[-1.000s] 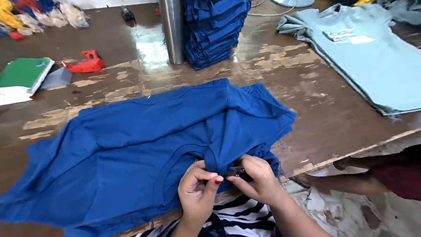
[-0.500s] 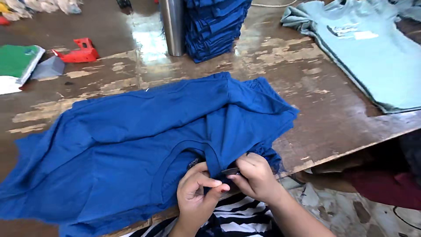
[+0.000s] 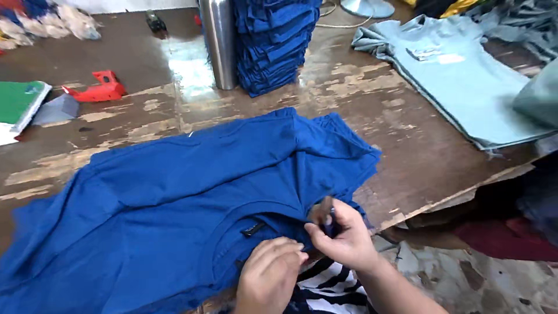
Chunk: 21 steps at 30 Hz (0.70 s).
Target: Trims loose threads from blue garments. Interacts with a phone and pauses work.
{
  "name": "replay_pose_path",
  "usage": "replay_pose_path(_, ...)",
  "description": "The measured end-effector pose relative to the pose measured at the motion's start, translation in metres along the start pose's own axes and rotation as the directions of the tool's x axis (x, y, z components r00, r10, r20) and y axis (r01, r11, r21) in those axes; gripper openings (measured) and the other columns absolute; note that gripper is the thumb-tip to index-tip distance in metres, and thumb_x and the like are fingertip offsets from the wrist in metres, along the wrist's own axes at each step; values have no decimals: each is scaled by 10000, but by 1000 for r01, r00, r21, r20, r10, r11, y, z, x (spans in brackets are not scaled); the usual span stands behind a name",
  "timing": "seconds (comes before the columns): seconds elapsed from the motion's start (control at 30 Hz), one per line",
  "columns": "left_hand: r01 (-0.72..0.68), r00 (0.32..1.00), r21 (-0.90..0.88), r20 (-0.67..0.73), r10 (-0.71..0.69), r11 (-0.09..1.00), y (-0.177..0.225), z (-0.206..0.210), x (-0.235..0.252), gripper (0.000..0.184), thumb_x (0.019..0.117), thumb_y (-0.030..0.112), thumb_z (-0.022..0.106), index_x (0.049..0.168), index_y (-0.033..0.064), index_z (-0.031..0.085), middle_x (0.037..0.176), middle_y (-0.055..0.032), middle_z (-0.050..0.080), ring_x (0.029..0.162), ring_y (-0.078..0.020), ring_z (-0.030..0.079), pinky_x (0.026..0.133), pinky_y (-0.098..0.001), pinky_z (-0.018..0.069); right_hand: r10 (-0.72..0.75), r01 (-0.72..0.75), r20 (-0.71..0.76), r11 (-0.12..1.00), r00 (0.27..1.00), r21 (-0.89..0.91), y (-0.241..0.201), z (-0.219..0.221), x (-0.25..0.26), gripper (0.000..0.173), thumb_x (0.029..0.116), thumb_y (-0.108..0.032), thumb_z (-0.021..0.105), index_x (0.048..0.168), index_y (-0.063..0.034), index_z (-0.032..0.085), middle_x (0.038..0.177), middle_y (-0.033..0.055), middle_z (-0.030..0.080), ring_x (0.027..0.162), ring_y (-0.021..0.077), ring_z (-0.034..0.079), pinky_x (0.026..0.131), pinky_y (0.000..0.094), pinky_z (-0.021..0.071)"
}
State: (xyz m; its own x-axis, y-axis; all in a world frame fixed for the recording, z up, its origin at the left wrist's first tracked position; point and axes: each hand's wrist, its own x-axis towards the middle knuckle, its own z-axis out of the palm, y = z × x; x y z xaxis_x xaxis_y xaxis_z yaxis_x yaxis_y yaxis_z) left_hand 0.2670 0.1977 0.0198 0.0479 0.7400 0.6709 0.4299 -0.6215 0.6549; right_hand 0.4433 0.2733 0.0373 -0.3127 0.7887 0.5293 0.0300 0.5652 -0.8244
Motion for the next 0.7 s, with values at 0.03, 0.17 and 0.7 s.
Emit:
replay_pose_path(0.03, 49, 997, -66, -50, -52, 997, -1, -1, 1, 89, 989, 143, 672, 933, 73, 674, 978, -15, 752, 1027, -94, 713, 933, -240, 582, 13, -8, -70, 998, 997, 67, -1, 1, -2, 150, 861, -46, 658, 885, -105, 522, 727, -67, 543, 673, -61, 509, 616, 95, 425)
replay_pose_path(0.17, 186, 967, -206, -136, -216, 961, 0, 2, 1, 106, 935, 172, 749, 984, 115, 674, 971, 35, 750, 941, -49, 726, 828, -204, 612, 136, -93, -88, 921, 987, 379, 2, 11, -10, 186, 929, -53, 637, 919, -189, 511, 756, -124, 511, 683, -72, 482, 612, 93, 400)
replay_pose_path(0.7, 233, 970, -278, -6, -244, 932, 24, -10, -1, 103, 904, 84, 723, 961, 124, 646, 944, 35, 707, 916, -46, 690, 814, -189, 585, -29, 242, 345, 767, 938, -594, -8, -34, -32, 451, 1040, -492, 499, 789, -120, 546, 622, 19, 489, 536, 161, 491, 499, 309, 400)
